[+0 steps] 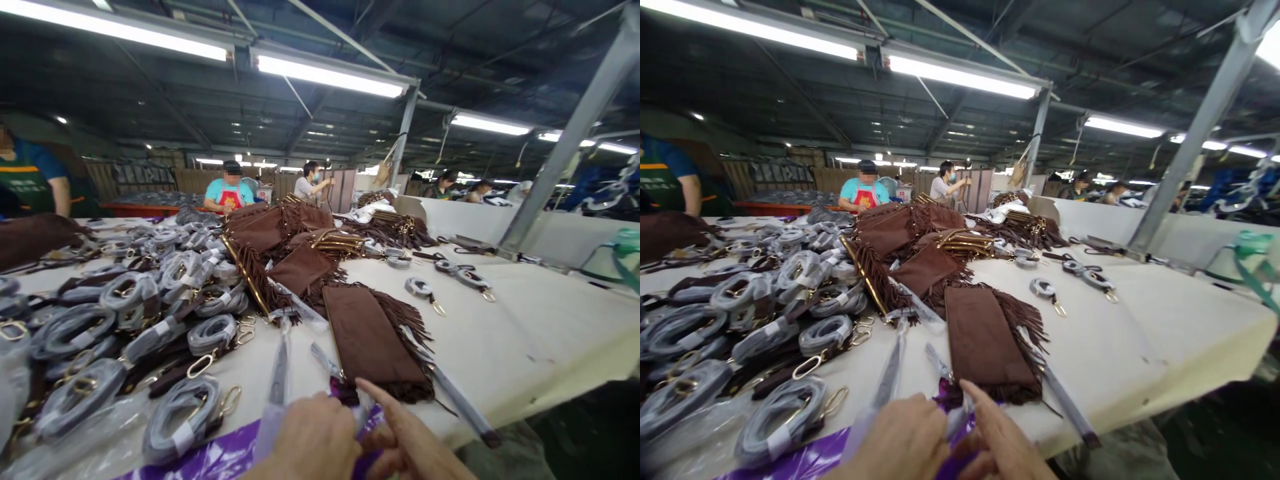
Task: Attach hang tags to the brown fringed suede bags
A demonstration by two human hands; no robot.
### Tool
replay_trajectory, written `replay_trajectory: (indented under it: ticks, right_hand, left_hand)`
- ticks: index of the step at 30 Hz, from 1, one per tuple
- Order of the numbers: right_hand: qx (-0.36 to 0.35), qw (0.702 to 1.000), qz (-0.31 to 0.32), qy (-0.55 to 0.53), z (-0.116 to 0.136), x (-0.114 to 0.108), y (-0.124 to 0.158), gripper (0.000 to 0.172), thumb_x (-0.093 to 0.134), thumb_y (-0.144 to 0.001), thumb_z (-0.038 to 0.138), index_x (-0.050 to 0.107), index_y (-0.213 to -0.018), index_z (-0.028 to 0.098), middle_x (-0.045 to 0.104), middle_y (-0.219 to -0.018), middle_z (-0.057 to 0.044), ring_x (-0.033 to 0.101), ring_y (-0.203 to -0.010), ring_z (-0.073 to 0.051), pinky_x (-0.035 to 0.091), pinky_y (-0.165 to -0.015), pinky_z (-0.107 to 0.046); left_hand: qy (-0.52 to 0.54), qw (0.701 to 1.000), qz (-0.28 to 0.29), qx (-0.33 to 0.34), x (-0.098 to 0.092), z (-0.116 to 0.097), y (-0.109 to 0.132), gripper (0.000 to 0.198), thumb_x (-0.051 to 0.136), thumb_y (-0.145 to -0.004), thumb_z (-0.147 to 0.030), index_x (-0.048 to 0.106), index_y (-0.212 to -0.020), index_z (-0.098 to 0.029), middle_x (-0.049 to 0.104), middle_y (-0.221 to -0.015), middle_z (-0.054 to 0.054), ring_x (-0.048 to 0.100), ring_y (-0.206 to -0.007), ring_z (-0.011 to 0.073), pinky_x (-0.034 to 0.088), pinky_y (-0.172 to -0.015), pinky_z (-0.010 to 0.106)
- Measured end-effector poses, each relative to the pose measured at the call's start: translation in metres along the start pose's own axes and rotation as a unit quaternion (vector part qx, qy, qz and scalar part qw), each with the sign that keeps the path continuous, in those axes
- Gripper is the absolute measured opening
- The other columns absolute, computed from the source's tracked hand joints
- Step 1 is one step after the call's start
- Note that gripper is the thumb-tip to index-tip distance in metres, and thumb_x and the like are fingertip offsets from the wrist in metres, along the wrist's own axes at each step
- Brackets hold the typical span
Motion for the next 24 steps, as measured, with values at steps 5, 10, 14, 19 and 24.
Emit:
replay_trajectory:
  ticks: [5, 10, 14, 19, 24]
  right_hand:
    - [0.007, 0.996, 0.025, -0.085, -0.017, 0.016, -0.004, 0.049, 0.066, -0.074, 0.066, 0.057, -0.082, 0.018, 0.058, -0.061, 0.004, 0.055, -0.049, -0.010, 0.043, -0.046, -0.019]
    - [-0.002, 0.998, 0.030, -0.059, -0.013, 0.004, 0.007, 0.047, 0.060, -0.077, 0.066, 0.054, -0.092, 0.022, 0.051, -0.063, 0.008, 0.028, -0.036, -0.003, 0.026, -0.035, -0.015]
    - [-0.093, 0.990, -0.015, 0.102, -0.007, -0.009, 0.009, 0.031, 0.050, -0.090, 0.052, 0.059, -0.089, 0.022, 0.053, -0.068, 0.004, 0.041, -0.048, -0.008, 0.033, -0.044, -0.019]
    - [-0.194, 0.955, -0.039, 0.219, 0.009, -0.022, -0.001, 0.023, 0.047, -0.088, 0.026, 0.069, -0.085, 0.021, 0.066, -0.074, -0.001, 0.059, -0.071, -0.017, 0.045, -0.067, -0.026]
    - [-0.272, 0.941, 0.055, 0.193, 0.032, -0.019, -0.023, 0.025, 0.053, -0.083, 0.020, 0.078, -0.083, 0.020, 0.076, -0.081, -0.003, 0.067, -0.078, -0.018, 0.050, -0.077, -0.027]
  left_hand:
    - [0.089, 0.995, 0.025, 0.040, 0.008, -0.004, -0.011, 0.025, 0.044, -0.096, -0.029, 0.067, -0.089, -0.021, 0.071, -0.091, 0.003, 0.064, -0.077, 0.0191, 0.048, -0.065, 0.028]
    - [-0.063, 0.991, -0.120, 0.005, 0.017, 0.037, -0.059, 0.019, 0.054, -0.091, -0.025, 0.063, -0.101, -0.012, 0.063, -0.109, 0.015, 0.055, -0.106, 0.0298, 0.044, -0.089, 0.042]
    - [-0.118, 0.982, -0.132, 0.068, 0.020, 0.051, -0.083, 0.019, 0.046, -0.094, -0.017, 0.064, -0.089, -0.013, 0.066, -0.092, 0.013, 0.056, -0.095, 0.0272, 0.042, -0.084, 0.041]
    - [-0.118, 0.983, -0.132, 0.051, -0.006, 0.050, -0.049, 0.026, 0.044, -0.094, -0.019, 0.065, -0.081, -0.015, 0.068, -0.084, 0.011, 0.059, -0.085, 0.0262, 0.042, -0.078, 0.040]
    - [-0.052, 0.998, -0.039, 0.016, -0.011, 0.042, 0.005, 0.028, 0.041, -0.095, -0.024, 0.065, -0.082, -0.019, 0.071, -0.088, 0.007, 0.064, -0.081, 0.0221, 0.047, -0.073, 0.033]
Point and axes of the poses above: each hand's wrist, its own y-axis away from the middle knuckle, its own x-axis out of the palm, z = x × y, the point moved 2 cm from there along -y, towards the middle knuckle
